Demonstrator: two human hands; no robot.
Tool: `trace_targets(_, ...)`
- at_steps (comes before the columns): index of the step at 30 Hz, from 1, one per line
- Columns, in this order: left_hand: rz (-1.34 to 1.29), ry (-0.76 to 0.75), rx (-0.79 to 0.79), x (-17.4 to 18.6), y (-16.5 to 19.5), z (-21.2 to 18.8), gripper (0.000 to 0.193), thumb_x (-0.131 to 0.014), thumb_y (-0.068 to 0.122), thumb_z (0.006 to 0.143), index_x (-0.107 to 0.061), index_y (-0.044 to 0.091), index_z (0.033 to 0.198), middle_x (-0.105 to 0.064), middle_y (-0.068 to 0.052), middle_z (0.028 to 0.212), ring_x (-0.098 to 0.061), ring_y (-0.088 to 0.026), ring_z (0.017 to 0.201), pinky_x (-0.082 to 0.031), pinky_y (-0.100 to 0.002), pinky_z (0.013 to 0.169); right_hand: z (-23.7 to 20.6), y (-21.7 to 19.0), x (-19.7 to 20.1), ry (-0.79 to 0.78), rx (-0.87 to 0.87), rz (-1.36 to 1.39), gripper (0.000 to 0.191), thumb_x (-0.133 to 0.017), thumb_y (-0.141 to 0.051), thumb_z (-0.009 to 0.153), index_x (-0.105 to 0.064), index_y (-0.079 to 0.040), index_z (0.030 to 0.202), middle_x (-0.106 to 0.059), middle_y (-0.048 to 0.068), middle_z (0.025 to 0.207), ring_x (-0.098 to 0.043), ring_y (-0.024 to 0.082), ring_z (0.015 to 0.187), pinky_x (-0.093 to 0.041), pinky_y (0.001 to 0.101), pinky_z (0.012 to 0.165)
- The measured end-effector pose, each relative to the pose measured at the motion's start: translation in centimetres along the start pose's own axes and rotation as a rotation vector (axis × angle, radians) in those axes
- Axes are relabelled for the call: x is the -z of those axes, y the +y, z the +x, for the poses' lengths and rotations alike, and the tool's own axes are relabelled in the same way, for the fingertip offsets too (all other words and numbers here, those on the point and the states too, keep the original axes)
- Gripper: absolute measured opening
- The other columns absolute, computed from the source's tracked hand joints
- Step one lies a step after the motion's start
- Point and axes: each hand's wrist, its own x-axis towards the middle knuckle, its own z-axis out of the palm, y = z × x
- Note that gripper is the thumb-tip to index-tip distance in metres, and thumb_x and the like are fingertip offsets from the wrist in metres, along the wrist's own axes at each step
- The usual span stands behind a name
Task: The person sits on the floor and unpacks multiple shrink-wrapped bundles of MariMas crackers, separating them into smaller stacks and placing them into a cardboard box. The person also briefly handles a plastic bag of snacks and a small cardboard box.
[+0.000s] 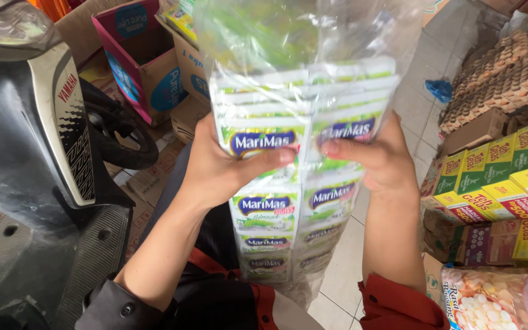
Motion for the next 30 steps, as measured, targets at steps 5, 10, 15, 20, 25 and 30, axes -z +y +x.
trace_targets(5, -0.145, -0.108, -0.005, 1.0, -0.9, -0.3, 0.045, -0.086, -0.001, 0.082, -0.07, -0.002, 0.124, -0.078, -0.01, 0.117, -0.074, -0.014, 0.105, -0.06, -0.032, 0.095, 0.0, 1.0, 0.8, -0.112, 0.015, 0.181, 0.064, -0.084, 0.002, 0.077, -0.06, 0.007, 0.136, -0.072, 0.015, 0.124, -0.069, 0.024, 0.113, -0.054, 0.0367, 0.102)
trace_targets(10, -0.182, -0.184, -0.046, 1.1, -2.0, -0.1, 0.053, -0.089, -0.003, 0.079, -0.068, -0.002, 0.128, -0.076, -0.009, 0.121, -0.07, -0.015, 0.112, -0.057, -0.032, 0.102, 0.1, 3.7, 3.0, -0.191, 0.004, 0.365, 0.075, -0.092, -0.003, 0.075, -0.059, 0.005, 0.142, -0.07, 0.016, 0.134, -0.068, 0.028, 0.123, -0.053, 0.0404, 0.109)
trace_targets(15, -0.255, -0.256, -0.025, 1.4, -2.7, 0.6, 0.07, -0.094, 0.001, 0.072, -0.063, -0.002, 0.135, -0.073, -0.009, 0.127, -0.068, -0.016, 0.118, -0.054, -0.034, 0.109, 0.9, 6.8, 4.8, -0.3, 0.048, 0.451, 0.08, -0.096, -0.007, 0.074, -0.059, 0.006, 0.144, -0.068, 0.016, 0.135, -0.065, 0.027, 0.126, -0.05, 0.04, 0.114)
trace_targets(20, -0.335, -0.327, -0.016, 1.3, -4.0, 1.0, 0.085, -0.095, 0.005, 0.07, -0.055, -0.001, 0.144, -0.069, -0.011, 0.133, -0.064, -0.019, 0.127, -0.05, -0.036, 0.116, 1.2, 9.2, 5.7, -0.35, 0.08, 0.552, 0.083, -0.094, -0.008, 0.074, -0.056, 0.006, 0.146, -0.066, 0.015, 0.138, -0.063, 0.027, 0.128, -0.048, 0.0401, 0.115)
trace_targets(25, -0.46, -0.381, 0.076, 1.4, -5.9, 1.5, 0.09, -0.095, 0.002, 0.066, -0.054, -0.004, 0.146, -0.068, -0.013, 0.136, -0.063, -0.022, 0.129, -0.049, -0.038, 0.116, 1.3, 10.8, 5.7, -0.364, 0.09, 0.597, 0.086, -0.093, -0.01, 0.074, -0.054, 0.006, 0.148, -0.064, 0.015, 0.14, -0.061, 0.027, 0.131, -0.046, 0.0402, 0.117)
trace_targets(30, -0.613, -0.409, 0.15, 1.7, -6.6, 1.7, 0.088, -0.094, 0.0, 0.066, -0.055, -0.006, 0.145, -0.067, -0.018, 0.137, -0.065, -0.027, 0.129, -0.049, -0.04, 0.115, 1.8, 11.1, 5.0, -0.345, 0.086, 0.583, 0.088, -0.092, -0.011, 0.074, -0.051, 0.005, 0.15, -0.063, 0.015, 0.142, -0.059, 0.028, 0.133, -0.044, 0.0402, 0.118)
